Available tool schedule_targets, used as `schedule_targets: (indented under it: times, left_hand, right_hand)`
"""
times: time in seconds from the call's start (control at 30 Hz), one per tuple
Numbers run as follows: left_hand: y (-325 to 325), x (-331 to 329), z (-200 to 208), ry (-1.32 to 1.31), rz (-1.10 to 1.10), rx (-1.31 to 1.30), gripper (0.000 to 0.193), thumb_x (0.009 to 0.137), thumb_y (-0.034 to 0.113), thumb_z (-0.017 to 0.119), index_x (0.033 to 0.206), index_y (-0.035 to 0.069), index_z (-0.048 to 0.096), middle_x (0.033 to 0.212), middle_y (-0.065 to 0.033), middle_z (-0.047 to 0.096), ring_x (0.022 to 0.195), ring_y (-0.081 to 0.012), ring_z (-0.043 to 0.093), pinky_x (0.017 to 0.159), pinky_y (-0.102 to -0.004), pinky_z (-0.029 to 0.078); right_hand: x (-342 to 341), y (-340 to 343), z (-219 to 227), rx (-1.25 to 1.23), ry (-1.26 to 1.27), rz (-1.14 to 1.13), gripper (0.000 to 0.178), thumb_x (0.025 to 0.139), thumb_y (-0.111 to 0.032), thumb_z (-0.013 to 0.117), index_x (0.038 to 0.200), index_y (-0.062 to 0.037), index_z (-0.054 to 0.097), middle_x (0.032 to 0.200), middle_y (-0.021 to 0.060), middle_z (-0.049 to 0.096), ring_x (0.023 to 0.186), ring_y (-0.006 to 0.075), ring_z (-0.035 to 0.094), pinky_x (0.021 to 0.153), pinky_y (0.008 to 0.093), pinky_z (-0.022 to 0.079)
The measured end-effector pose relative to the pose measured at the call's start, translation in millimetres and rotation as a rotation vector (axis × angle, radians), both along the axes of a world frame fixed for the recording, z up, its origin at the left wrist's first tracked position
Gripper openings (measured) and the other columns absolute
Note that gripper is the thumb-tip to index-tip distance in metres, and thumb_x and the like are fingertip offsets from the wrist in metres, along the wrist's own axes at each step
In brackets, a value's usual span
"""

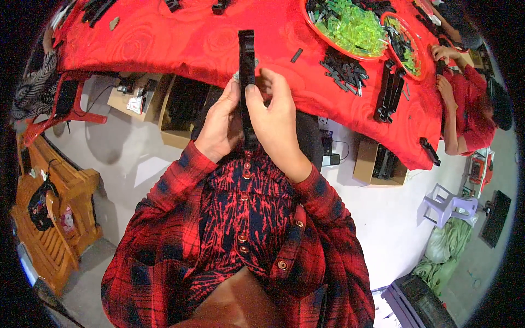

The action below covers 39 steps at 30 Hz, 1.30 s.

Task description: The person assembles components by inserting small parts into a black plastic housing, places the assembled piece into a cardboard box, and assembles another plastic housing.

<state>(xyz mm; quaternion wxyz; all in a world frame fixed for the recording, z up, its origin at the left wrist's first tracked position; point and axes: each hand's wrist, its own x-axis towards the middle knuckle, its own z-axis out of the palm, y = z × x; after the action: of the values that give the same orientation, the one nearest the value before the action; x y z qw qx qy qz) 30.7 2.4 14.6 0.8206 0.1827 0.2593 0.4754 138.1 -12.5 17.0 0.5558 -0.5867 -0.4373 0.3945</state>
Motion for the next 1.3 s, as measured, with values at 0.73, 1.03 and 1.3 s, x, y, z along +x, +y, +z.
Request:
schedule_targets:
  times: [0.73, 1.03, 1.3]
  left_hand:
    - [-2.2, -6.2, -32.7, -0.178, -0.011, -0.022, 0.038, 0.107, 0.037, 0.041, 0.13, 0.008, 0.051, 0.112, -0.0068, 0.063, 0.101, -0.0189, 0.062, 0.094, -0.0353, 0.05]
    - [-0.5, -10.3, -38.0, -0.316, -0.019, -0.201, 0.036, 0.107, 0.032, 0.042, 0.132, 0.01, 0.052, 0.118, -0.0058, 0.062, 0.109, -0.0187, 0.06, 0.099, -0.0361, 0.05]
    - [-1.2, -11.1, -49.7, -0.389, -0.024, -0.113, 0.035, 0.107, 0.028, 0.042, 0.136, 0.01, 0.05, 0.125, -0.0069, 0.06, 0.117, -0.023, 0.057, 0.105, -0.0396, 0.046]
  right_hand:
    - [-12.5, -11.8, -2.3, -0.017, -0.393, 0.031, 0.026, 0.095, -0.007, 0.06, 0.118, 0.0026, 0.06, 0.099, 0.0058, 0.06, 0.086, 0.0102, 0.056, 0.076, 0.0258, 0.047]
    - [-2.4, -25.1, 6.6, 0.327, -0.919, 0.099, 0.043, 0.083, -0.008, 0.067, 0.126, -0.004, 0.06, 0.124, 0.0171, 0.059, 0.116, 0.0331, 0.054, 0.101, 0.044, 0.036]
    - [-6.0, -26.0, -0.2, 0.238, -1.122, 0.147, 0.048, 0.081, -0.015, 0.071, 0.127, -0.0055, 0.06, 0.121, 0.0167, 0.057, 0.112, 0.0311, 0.053, 0.099, 0.0466, 0.033]
